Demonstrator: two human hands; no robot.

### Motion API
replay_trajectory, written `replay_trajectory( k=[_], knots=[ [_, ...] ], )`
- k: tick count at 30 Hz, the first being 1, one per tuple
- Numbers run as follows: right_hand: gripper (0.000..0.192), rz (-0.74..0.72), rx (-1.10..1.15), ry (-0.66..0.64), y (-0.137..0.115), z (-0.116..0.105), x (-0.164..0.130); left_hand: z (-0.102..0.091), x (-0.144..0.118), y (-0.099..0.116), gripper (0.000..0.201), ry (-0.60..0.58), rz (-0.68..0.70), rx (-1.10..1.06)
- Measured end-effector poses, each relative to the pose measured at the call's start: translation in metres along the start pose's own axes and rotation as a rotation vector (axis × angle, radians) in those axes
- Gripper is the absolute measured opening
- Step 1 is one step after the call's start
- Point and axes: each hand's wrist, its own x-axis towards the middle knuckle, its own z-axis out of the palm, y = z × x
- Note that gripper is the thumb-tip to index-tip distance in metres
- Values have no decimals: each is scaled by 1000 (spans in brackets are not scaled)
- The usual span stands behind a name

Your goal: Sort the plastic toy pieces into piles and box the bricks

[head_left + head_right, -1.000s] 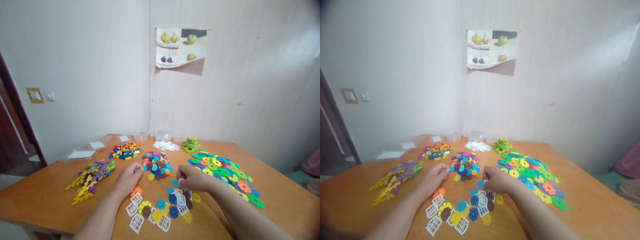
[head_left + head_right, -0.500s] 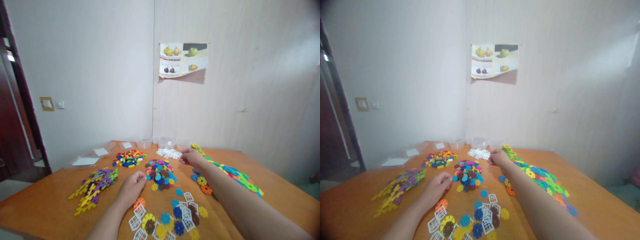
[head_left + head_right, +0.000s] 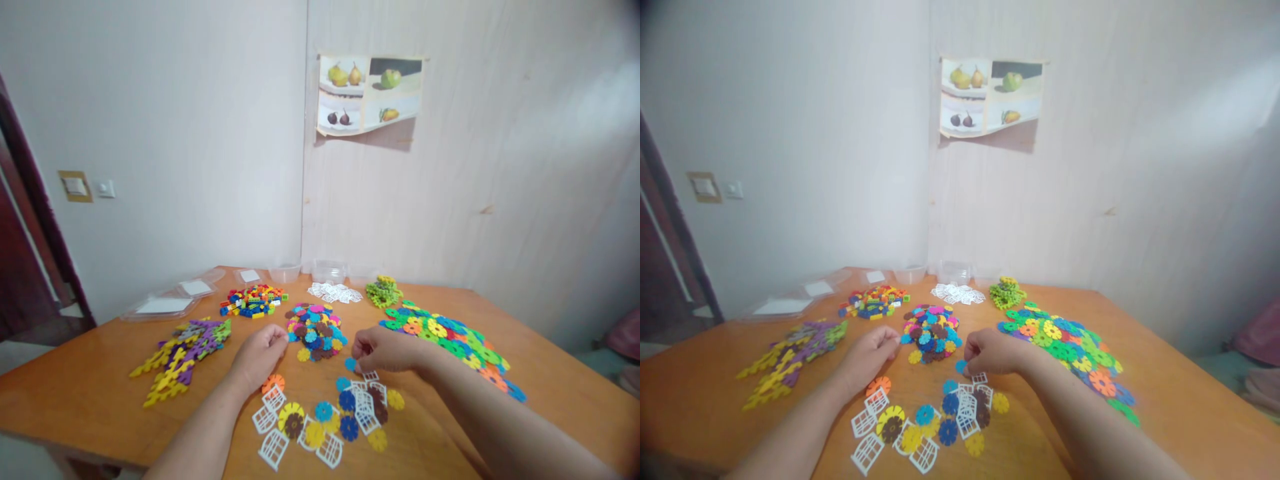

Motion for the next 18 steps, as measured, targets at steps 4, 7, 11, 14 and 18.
replay_trajectory(
  k=[4, 7, 11, 14, 18],
  knots=[
    [23, 37, -65, 54, -5, 9, 1, -1, -1, 1, 28, -4, 10, 2],
    [25, 47, -84, 121, -6, 17, 6, -1, -2, 3, 28, -9, 2, -2],
    [20, 77, -57, 122, -9, 24, 11, -1, -2, 3, 29, 0, 1, 17],
    [24, 106, -31, 106, -14, 23, 12, -1, -1, 0, 29, 7, 19, 29],
    [25, 93, 145, 129, -23, 23, 16, 0, 1, -5, 30, 4, 45, 15]
  ],
)
